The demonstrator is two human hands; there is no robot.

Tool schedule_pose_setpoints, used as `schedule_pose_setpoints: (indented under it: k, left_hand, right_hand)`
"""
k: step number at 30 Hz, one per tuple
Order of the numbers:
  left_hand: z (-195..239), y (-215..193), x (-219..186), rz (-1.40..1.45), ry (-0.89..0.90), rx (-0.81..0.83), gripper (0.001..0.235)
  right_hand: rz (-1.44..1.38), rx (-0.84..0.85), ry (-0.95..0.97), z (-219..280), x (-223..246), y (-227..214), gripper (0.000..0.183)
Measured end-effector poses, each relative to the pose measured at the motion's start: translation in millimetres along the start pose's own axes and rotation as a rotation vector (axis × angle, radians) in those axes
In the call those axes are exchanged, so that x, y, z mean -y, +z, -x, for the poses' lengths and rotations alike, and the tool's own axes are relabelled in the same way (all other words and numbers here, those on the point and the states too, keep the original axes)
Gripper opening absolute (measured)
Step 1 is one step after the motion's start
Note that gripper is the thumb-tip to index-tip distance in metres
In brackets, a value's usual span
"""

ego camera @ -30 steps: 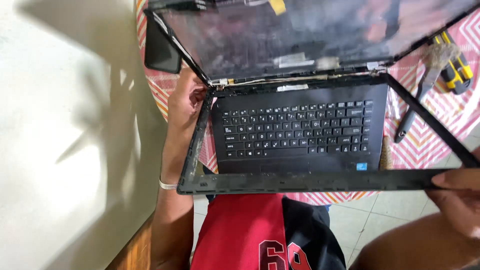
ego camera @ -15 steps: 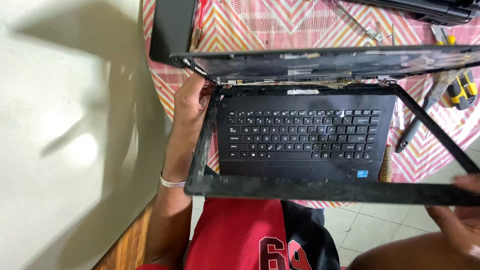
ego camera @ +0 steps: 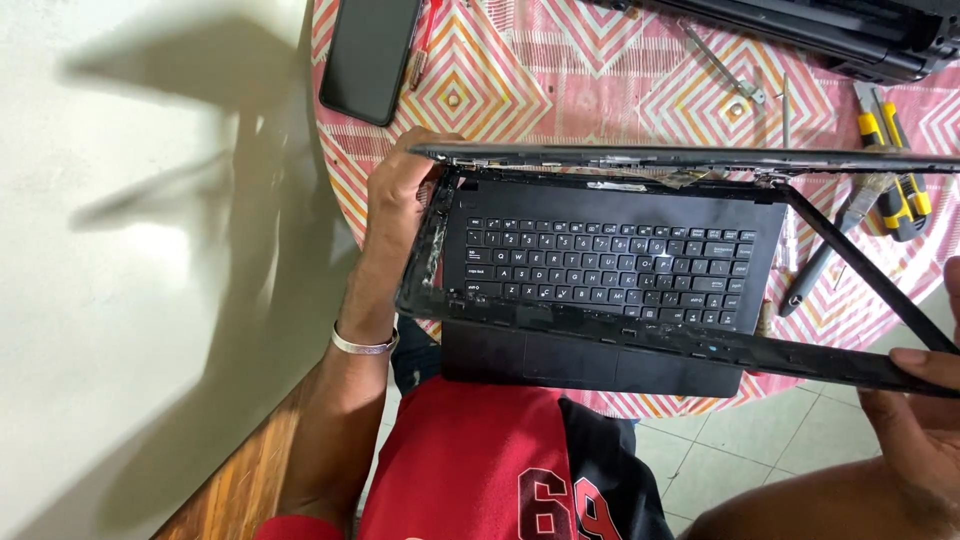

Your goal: The person removes the plastic screen bezel from an open laptop using a red prying tool. They carefully pry the bezel away from the screen edges, detach it, and set it aside on the table.

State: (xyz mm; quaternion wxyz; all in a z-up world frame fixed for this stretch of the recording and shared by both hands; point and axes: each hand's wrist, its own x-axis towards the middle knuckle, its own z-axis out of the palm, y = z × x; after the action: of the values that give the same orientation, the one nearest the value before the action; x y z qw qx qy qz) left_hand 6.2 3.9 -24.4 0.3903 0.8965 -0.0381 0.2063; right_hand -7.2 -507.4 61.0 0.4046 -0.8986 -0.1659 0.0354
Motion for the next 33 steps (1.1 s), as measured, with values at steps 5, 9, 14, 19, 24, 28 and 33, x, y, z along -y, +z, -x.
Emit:
schedule_pose_setpoints:
  k: [5, 9, 14, 19, 24, 28, 33]
  left_hand:
    - [-4.5, -4.0, -16.2, 0.114, 0.002, -0.027, 0.053]
    - [0.4, -0.7, 2.4, 0.250, -0.054, -0.012, 0.023]
    - [-2.8, -4.2, -6.4, 0.390, -0.016, 0.026, 0.015]
    - [-9.4, -8.0, -27.9, 0.348, 0.092, -0.048, 0.017]
    - [-6.5, -5.3, -24.7, 0.246, 0.111, -0.057, 0.012]
    - [-3.3, -3.2, -16.0, 0.159, 0.160, -0.026, 0.011]
    - [-6.4, -4.3, -18.2, 0.168, 0.104, 0.016, 0.015]
  right_hand:
    - [-0.012, 0.060, -0.280, -5.7, -20.5, 0.2, 0.026]
    - [-0.028, 0.010, -0.361, -20.7, 10.7, 12.8, 0.022]
    - [-0.103, -0.030, -0.322, -50.9, 67.8, 20.6, 0.015]
    - [-0.216, -0.113, -0.282, -56.9, 57.8, 24.7, 0.038]
    - [-0.238, -0.095, -0.445, -65.8, 36.6, 26.0, 0.038]
    - [-0.255, -0.048, -0.411, -61.2, 38.7, 25.5, 0.027]
    - [-0.237, -0.102, -0.357, -63.9, 55.4, 30.6, 0.014]
